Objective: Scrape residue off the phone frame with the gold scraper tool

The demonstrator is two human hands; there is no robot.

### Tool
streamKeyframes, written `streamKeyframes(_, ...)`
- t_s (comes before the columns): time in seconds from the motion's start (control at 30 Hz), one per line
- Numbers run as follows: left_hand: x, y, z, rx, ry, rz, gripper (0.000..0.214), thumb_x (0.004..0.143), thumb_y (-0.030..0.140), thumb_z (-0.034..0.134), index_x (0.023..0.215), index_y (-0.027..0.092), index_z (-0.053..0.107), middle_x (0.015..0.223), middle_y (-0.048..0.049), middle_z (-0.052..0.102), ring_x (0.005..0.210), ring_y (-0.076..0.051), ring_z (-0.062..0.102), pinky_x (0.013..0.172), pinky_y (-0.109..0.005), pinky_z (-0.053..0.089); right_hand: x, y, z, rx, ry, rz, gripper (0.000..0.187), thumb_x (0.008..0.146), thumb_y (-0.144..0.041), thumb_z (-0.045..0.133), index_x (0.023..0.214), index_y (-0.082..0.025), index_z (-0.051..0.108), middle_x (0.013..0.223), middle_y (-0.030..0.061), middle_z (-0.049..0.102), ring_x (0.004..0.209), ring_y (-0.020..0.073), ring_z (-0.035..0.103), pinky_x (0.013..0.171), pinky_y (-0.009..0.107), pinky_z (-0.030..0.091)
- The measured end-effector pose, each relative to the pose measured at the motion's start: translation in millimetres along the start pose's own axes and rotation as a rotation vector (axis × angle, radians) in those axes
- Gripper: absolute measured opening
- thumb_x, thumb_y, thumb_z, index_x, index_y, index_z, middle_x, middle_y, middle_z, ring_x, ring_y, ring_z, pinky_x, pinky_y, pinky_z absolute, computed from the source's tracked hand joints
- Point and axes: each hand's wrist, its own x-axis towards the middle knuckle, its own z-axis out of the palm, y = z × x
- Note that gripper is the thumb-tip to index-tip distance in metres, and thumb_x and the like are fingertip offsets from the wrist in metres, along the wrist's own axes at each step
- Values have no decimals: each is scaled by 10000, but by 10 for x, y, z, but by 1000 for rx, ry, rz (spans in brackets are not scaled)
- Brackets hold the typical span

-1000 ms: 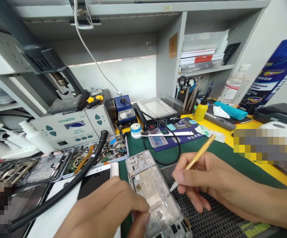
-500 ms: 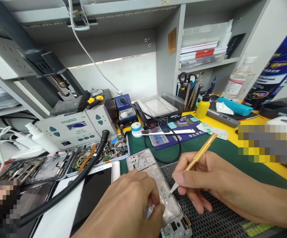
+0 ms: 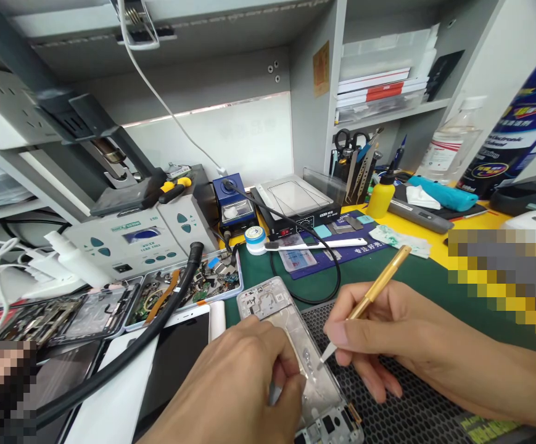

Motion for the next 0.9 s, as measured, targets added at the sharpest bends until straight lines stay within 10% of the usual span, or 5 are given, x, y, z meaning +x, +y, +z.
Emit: streamKeyframes(0.9,-7,-77,-23,-224,27,-91,265,963,326,511,832,216,714,710,18,639,639,-147,538,592,-264,390,-7,-60,25,37,-2,43,220,778,-263,881,754,-151,693,626,-23,698,458,77,606,412,137,432)
